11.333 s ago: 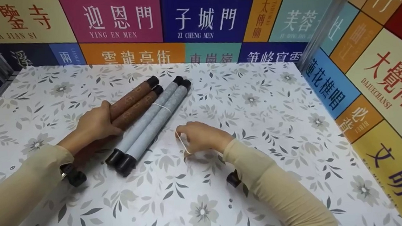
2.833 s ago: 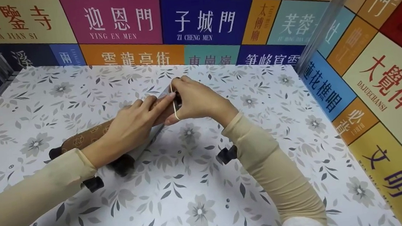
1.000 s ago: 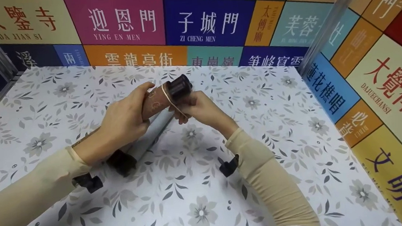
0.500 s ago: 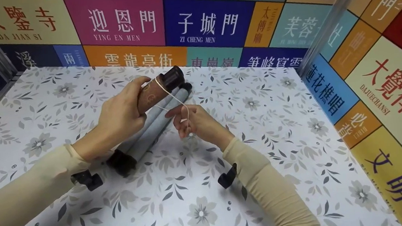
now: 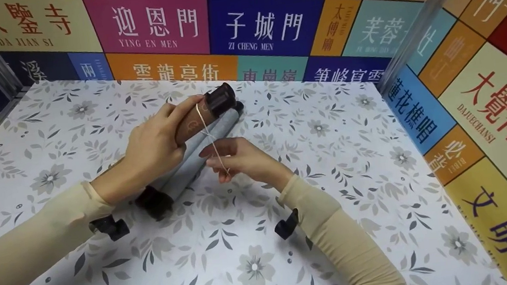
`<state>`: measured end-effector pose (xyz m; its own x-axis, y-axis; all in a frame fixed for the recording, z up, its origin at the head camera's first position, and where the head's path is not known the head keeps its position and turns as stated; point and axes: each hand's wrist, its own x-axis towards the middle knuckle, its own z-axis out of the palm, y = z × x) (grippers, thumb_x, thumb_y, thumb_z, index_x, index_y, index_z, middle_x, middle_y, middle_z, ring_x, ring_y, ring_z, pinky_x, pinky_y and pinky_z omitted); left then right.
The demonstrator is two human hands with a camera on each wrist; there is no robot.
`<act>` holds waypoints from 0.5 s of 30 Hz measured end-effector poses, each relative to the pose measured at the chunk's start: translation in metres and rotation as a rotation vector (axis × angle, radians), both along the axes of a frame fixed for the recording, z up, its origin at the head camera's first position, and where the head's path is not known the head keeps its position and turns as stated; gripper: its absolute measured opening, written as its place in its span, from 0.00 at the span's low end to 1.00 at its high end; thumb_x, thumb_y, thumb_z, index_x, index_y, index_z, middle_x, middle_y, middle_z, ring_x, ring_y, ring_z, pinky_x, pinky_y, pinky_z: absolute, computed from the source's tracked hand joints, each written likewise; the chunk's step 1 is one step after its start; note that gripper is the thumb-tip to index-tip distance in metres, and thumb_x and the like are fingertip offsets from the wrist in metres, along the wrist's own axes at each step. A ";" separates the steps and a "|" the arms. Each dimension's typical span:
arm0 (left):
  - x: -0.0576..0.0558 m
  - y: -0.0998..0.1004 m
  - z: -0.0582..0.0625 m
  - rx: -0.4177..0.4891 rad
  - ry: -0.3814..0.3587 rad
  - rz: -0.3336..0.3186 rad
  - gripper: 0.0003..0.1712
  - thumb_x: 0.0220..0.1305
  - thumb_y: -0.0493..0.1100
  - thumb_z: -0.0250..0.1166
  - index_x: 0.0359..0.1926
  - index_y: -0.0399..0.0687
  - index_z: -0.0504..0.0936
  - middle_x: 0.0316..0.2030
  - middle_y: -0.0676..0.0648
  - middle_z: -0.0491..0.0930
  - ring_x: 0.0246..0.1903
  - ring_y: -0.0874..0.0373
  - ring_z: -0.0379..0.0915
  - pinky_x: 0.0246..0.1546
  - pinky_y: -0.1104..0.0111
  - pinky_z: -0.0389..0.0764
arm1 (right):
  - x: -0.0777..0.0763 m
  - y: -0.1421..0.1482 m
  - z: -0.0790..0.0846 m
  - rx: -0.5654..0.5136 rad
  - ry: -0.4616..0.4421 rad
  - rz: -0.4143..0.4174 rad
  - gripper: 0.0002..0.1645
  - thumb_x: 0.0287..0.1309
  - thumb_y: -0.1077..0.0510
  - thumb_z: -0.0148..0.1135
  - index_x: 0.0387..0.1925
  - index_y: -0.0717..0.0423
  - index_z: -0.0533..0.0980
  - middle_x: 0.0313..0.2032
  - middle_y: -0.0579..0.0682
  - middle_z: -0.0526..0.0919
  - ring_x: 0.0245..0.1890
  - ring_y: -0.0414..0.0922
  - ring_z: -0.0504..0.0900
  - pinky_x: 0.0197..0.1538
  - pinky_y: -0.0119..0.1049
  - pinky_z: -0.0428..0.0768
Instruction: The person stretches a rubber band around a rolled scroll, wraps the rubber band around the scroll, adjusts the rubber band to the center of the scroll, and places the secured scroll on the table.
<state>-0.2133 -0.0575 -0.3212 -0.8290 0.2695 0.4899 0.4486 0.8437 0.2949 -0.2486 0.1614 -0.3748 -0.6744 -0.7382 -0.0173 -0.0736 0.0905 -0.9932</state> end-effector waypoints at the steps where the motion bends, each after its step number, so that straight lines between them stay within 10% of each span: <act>1: -0.001 0.000 0.000 0.002 0.001 0.007 0.52 0.49 0.41 0.63 0.69 0.84 0.49 0.40 0.48 0.72 0.29 0.51 0.73 0.23 0.55 0.76 | -0.001 0.001 0.001 0.021 0.016 -0.001 0.28 0.60 0.51 0.60 0.55 0.66 0.70 0.27 0.46 0.79 0.20 0.39 0.80 0.24 0.34 0.79; 4: -0.003 -0.001 -0.001 0.006 -0.001 0.023 0.50 0.50 0.41 0.62 0.68 0.82 0.51 0.41 0.48 0.72 0.30 0.50 0.74 0.24 0.54 0.76 | -0.003 0.004 0.003 0.001 -0.017 0.048 0.30 0.59 0.50 0.60 0.57 0.65 0.69 0.30 0.46 0.79 0.23 0.41 0.83 0.25 0.35 0.82; 9: -0.005 -0.002 0.000 0.003 -0.011 0.035 0.47 0.54 0.43 0.62 0.68 0.81 0.50 0.42 0.47 0.73 0.31 0.49 0.75 0.26 0.54 0.78 | -0.003 0.009 0.003 -0.191 -0.242 0.160 0.63 0.44 0.24 0.55 0.66 0.69 0.57 0.42 0.52 0.78 0.41 0.51 0.85 0.33 0.37 0.85; 15: -0.005 -0.003 0.001 -0.003 -0.027 0.048 0.48 0.52 0.41 0.62 0.68 0.81 0.51 0.41 0.47 0.73 0.31 0.48 0.75 0.29 0.54 0.79 | 0.013 0.000 0.017 -0.215 -0.398 -0.048 0.70 0.42 0.14 0.33 0.63 0.71 0.62 0.52 0.59 0.80 0.57 0.61 0.77 0.37 0.38 0.85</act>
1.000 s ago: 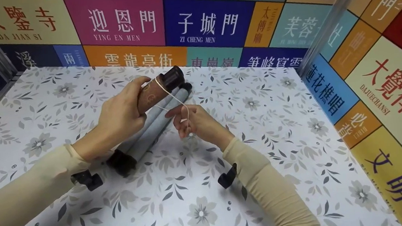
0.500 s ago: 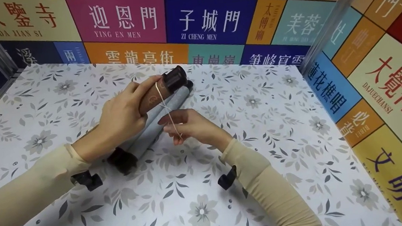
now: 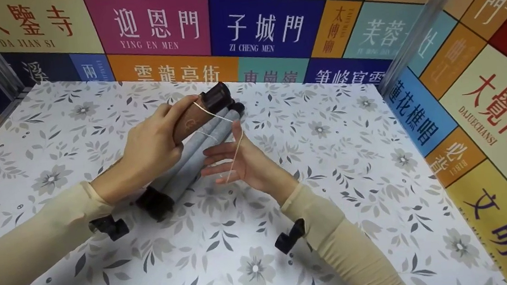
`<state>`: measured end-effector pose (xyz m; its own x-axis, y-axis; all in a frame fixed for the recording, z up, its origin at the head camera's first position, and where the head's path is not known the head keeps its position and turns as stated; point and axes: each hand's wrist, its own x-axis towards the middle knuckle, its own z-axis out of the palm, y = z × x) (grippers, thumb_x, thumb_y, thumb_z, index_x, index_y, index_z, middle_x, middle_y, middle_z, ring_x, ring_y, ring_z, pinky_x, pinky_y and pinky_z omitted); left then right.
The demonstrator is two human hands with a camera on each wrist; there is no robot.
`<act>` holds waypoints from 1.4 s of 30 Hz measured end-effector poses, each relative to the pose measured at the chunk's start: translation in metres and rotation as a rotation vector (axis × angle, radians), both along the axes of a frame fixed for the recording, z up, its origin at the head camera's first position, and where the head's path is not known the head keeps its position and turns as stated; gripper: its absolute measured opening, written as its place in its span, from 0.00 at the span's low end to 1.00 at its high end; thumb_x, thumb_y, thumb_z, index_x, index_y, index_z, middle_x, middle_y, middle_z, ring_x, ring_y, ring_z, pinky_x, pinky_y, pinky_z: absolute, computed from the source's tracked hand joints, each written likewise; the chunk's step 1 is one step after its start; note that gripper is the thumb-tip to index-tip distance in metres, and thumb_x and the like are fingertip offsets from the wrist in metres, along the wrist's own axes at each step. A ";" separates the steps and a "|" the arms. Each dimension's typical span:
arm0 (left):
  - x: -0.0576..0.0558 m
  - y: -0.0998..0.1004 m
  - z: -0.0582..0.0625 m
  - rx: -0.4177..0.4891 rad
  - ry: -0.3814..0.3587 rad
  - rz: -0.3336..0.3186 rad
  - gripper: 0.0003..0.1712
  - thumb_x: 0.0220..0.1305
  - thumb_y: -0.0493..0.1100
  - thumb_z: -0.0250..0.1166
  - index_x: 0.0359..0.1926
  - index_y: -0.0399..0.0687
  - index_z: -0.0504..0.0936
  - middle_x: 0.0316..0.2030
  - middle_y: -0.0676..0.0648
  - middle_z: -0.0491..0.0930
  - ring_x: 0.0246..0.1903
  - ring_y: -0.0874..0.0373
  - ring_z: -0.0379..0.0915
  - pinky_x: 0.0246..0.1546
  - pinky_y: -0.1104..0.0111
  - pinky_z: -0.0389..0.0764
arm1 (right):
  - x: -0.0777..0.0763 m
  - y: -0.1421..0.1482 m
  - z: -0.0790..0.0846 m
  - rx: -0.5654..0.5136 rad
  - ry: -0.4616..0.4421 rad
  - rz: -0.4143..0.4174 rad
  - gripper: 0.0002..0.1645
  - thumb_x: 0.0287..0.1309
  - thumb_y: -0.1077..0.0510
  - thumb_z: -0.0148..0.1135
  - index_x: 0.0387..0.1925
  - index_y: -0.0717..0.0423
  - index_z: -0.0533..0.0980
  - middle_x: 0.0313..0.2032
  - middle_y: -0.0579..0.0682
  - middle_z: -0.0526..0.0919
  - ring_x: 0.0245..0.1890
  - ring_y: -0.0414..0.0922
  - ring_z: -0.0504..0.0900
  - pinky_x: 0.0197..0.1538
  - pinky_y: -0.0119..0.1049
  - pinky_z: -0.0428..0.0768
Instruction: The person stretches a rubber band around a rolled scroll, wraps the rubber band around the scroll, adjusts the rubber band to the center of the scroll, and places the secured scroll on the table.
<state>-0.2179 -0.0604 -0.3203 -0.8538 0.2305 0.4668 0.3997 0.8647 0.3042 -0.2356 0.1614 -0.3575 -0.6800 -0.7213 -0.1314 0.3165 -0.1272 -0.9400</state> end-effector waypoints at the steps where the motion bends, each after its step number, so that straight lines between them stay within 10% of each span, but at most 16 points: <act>1: 0.000 0.000 0.000 0.004 0.004 0.000 0.48 0.52 0.41 0.62 0.68 0.82 0.51 0.41 0.47 0.73 0.31 0.48 0.75 0.29 0.54 0.79 | 0.003 -0.002 0.003 0.009 -0.025 -0.038 0.70 0.43 0.14 0.30 0.62 0.72 0.64 0.53 0.61 0.80 0.57 0.63 0.76 0.37 0.38 0.85; 6: 0.002 0.002 -0.001 0.013 0.046 -0.021 0.44 0.56 0.46 0.62 0.68 0.82 0.50 0.41 0.48 0.73 0.31 0.48 0.75 0.28 0.53 0.78 | 0.005 -0.008 0.010 0.007 -0.132 -0.094 0.69 0.48 0.15 0.25 0.61 0.73 0.65 0.60 0.70 0.72 0.57 0.66 0.74 0.35 0.38 0.85; 17: 0.006 -0.006 -0.020 -0.053 0.256 -0.193 0.47 0.54 0.37 0.59 0.69 0.80 0.52 0.45 0.50 0.74 0.32 0.53 0.74 0.23 0.58 0.77 | -0.014 0.004 -0.002 0.028 -0.186 0.141 0.57 0.60 0.23 0.29 0.64 0.70 0.60 0.61 0.70 0.70 0.55 0.64 0.77 0.35 0.39 0.86; 29: -0.007 -0.030 -0.031 -0.330 0.508 -0.392 0.38 0.66 0.43 0.56 0.69 0.79 0.52 0.52 0.45 0.74 0.41 0.49 0.74 0.39 0.60 0.81 | -0.017 0.013 0.000 0.118 -0.132 0.259 0.49 0.62 0.25 0.23 0.70 0.54 0.57 0.63 0.76 0.62 0.55 0.66 0.76 0.32 0.36 0.85; 42: -0.015 -0.040 -0.035 -0.580 0.748 -0.409 0.31 0.70 0.39 0.46 0.67 0.75 0.56 0.49 0.43 0.74 0.37 0.46 0.73 0.39 0.56 0.79 | -0.016 0.016 -0.002 0.195 -0.128 0.264 0.43 0.63 0.26 0.25 0.71 0.44 0.55 0.62 0.75 0.64 0.54 0.71 0.74 0.30 0.37 0.85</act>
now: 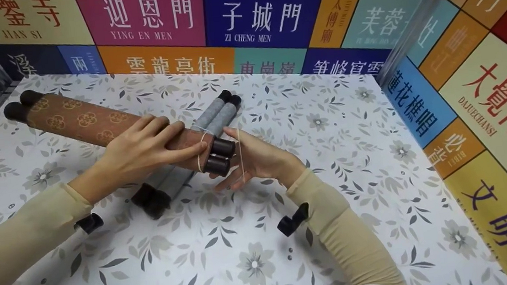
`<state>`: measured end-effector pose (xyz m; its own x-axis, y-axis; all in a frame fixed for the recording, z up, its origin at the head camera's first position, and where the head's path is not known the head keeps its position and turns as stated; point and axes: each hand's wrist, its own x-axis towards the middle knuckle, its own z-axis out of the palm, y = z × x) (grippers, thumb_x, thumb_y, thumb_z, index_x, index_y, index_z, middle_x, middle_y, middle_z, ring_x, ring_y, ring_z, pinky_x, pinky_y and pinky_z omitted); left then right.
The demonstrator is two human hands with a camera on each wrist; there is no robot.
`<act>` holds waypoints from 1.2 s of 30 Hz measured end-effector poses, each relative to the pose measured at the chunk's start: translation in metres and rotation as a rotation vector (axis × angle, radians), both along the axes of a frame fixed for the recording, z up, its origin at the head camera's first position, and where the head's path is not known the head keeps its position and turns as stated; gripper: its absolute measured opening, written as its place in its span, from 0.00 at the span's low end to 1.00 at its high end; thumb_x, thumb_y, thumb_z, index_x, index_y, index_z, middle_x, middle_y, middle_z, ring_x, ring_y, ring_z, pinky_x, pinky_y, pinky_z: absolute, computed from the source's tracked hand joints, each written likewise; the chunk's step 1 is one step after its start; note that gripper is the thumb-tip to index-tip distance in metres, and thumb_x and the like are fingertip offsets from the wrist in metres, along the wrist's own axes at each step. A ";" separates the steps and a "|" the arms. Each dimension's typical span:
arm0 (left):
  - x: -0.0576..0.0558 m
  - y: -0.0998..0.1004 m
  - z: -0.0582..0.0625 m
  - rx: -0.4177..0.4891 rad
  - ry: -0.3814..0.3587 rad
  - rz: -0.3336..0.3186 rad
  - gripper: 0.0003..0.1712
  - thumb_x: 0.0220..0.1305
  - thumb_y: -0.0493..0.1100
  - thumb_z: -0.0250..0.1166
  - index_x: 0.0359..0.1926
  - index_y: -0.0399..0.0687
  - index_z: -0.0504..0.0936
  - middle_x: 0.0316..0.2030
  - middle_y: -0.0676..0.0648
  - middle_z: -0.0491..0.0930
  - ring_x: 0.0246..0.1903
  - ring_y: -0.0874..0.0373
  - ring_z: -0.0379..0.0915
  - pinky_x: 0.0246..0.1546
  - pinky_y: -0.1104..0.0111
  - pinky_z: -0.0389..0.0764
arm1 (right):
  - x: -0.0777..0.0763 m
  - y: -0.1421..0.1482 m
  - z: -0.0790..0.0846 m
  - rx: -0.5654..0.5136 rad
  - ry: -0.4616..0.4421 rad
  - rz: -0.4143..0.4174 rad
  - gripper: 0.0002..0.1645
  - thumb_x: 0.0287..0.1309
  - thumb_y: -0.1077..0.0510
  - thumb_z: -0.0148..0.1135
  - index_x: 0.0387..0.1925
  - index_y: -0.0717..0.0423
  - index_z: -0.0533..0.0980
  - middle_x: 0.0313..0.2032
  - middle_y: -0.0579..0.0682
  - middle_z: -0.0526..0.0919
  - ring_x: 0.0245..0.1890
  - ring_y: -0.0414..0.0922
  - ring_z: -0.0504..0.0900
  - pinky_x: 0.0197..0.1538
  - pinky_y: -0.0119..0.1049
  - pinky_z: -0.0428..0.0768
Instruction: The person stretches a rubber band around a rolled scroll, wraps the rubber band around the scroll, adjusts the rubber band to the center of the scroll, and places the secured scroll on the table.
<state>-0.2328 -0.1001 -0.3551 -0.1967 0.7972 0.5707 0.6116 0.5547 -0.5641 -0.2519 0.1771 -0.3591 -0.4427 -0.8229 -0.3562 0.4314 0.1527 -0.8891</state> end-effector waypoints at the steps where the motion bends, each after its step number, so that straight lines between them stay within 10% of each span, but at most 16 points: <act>1: 0.000 0.001 -0.001 -0.006 0.004 0.003 0.31 0.70 0.39 0.46 0.68 0.75 0.56 0.49 0.43 0.74 0.37 0.46 0.73 0.39 0.55 0.79 | 0.000 -0.001 0.000 0.006 -0.002 -0.007 0.43 0.63 0.26 0.25 0.70 0.44 0.55 0.62 0.75 0.65 0.54 0.71 0.74 0.30 0.37 0.85; 12: 0.007 0.009 -0.009 -0.036 -0.021 0.159 0.36 0.63 0.40 0.55 0.68 0.72 0.55 0.54 0.41 0.72 0.45 0.42 0.74 0.47 0.51 0.79 | 0.002 -0.008 0.000 0.001 -0.012 -0.078 0.40 0.65 0.28 0.26 0.69 0.43 0.57 0.63 0.80 0.58 0.54 0.77 0.69 0.27 0.36 0.84; 21: 0.017 0.023 -0.015 0.019 -0.015 0.287 0.33 0.63 0.44 0.53 0.67 0.70 0.55 0.54 0.40 0.72 0.45 0.42 0.73 0.45 0.52 0.79 | 0.013 -0.025 -0.002 -0.075 -0.056 -0.357 0.41 0.63 0.28 0.36 0.66 0.49 0.60 0.56 0.71 0.73 0.50 0.74 0.74 0.26 0.36 0.84; 28: 0.017 0.023 -0.022 0.077 -0.053 0.281 0.32 0.64 0.41 0.50 0.67 0.70 0.56 0.53 0.39 0.72 0.42 0.43 0.73 0.41 0.53 0.78 | 0.015 -0.038 0.002 -0.114 -0.039 -0.666 0.18 0.65 0.44 0.51 0.46 0.52 0.71 0.39 0.47 0.79 0.35 0.41 0.82 0.36 0.33 0.83; 36: 0.018 0.020 -0.021 0.021 -0.022 0.308 0.34 0.67 0.41 0.48 0.72 0.60 0.51 0.54 0.42 0.71 0.46 0.47 0.72 0.43 0.55 0.78 | 0.012 -0.033 0.006 -0.099 0.069 -0.616 0.14 0.67 0.51 0.49 0.36 0.51 0.79 0.32 0.43 0.84 0.33 0.37 0.82 0.40 0.29 0.79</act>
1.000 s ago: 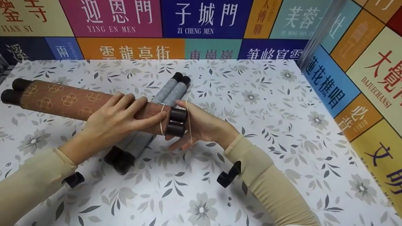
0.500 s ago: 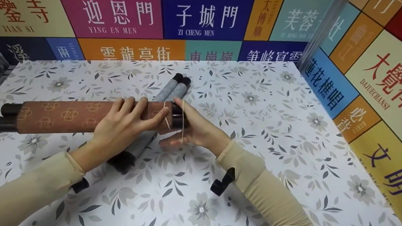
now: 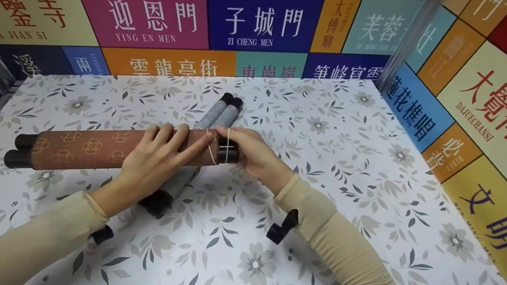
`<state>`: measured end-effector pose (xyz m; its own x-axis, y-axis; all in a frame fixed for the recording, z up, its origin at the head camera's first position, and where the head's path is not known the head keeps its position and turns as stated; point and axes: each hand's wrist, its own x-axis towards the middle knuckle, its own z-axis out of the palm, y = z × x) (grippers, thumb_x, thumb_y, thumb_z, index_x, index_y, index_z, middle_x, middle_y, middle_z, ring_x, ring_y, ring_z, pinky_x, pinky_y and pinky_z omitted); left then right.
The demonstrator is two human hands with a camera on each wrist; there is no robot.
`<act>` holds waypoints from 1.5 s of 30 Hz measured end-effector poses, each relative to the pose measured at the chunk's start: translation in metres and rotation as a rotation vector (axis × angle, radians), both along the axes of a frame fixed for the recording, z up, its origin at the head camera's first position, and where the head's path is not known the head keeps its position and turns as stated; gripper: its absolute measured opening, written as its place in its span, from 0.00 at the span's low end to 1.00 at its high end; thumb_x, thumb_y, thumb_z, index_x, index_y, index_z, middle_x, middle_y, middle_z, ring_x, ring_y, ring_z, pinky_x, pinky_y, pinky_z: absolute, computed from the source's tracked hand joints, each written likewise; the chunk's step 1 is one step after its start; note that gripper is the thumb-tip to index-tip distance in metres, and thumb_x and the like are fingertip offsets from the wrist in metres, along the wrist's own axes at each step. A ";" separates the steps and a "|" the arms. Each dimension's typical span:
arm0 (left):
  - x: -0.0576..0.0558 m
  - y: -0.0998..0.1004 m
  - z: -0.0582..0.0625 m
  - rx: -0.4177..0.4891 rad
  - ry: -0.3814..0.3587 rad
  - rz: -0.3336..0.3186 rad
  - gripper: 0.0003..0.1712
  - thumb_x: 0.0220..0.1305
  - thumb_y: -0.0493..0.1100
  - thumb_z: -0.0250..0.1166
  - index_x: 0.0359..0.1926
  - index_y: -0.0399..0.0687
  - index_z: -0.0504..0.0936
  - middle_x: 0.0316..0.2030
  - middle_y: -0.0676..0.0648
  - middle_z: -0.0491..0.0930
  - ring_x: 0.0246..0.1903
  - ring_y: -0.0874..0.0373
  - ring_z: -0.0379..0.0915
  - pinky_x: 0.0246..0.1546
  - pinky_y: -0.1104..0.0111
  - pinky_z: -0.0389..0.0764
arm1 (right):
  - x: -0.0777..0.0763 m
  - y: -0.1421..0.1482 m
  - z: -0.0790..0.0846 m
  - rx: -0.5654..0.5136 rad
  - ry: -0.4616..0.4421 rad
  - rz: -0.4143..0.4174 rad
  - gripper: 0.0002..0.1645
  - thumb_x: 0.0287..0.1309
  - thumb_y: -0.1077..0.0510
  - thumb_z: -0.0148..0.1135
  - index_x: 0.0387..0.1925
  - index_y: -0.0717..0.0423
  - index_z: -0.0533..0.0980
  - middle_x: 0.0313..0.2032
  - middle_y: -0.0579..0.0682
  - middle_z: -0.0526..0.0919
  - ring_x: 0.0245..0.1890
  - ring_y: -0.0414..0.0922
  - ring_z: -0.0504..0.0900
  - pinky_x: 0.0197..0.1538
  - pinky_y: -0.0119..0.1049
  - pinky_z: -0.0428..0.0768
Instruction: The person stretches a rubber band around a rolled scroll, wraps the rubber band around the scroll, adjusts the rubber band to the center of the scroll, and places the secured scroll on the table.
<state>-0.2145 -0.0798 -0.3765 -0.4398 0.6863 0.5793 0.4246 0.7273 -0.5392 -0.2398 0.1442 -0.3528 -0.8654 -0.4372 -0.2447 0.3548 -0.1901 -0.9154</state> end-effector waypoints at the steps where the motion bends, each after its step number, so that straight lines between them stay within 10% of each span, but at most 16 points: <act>1: 0.000 0.001 0.000 0.004 0.004 0.001 0.33 0.67 0.41 0.47 0.72 0.58 0.52 0.54 0.43 0.71 0.46 0.47 0.72 0.44 0.55 0.78 | -0.001 0.001 0.000 0.009 0.020 0.004 0.14 0.67 0.51 0.49 0.36 0.52 0.79 0.32 0.43 0.84 0.32 0.37 0.82 0.40 0.29 0.79; 19: 0.003 0.005 -0.002 -0.009 -0.052 -0.007 0.29 0.67 0.39 0.45 0.69 0.53 0.57 0.55 0.45 0.71 0.47 0.47 0.71 0.46 0.53 0.77 | -0.004 0.004 0.010 0.126 0.200 0.069 0.12 0.59 0.64 0.57 0.43 0.56 0.66 0.36 0.48 0.79 0.33 0.41 0.81 0.36 0.31 0.80; 36: 0.005 0.017 0.003 0.143 -0.138 -0.028 0.26 0.68 0.40 0.49 0.66 0.52 0.61 0.49 0.45 0.74 0.41 0.47 0.72 0.41 0.55 0.77 | -0.016 0.027 0.003 -0.028 0.218 0.371 0.26 0.54 0.61 0.49 0.56 0.54 0.61 0.45 0.50 0.78 0.38 0.43 0.81 0.40 0.34 0.80; 45: 0.003 0.017 0.010 0.338 -0.330 0.008 0.39 0.52 0.44 0.66 0.65 0.54 0.61 0.48 0.45 0.73 0.40 0.47 0.70 0.37 0.56 0.76 | -0.013 0.022 0.003 0.048 0.300 0.192 0.23 0.66 0.42 0.45 0.53 0.52 0.67 0.44 0.47 0.79 0.39 0.44 0.83 0.44 0.40 0.83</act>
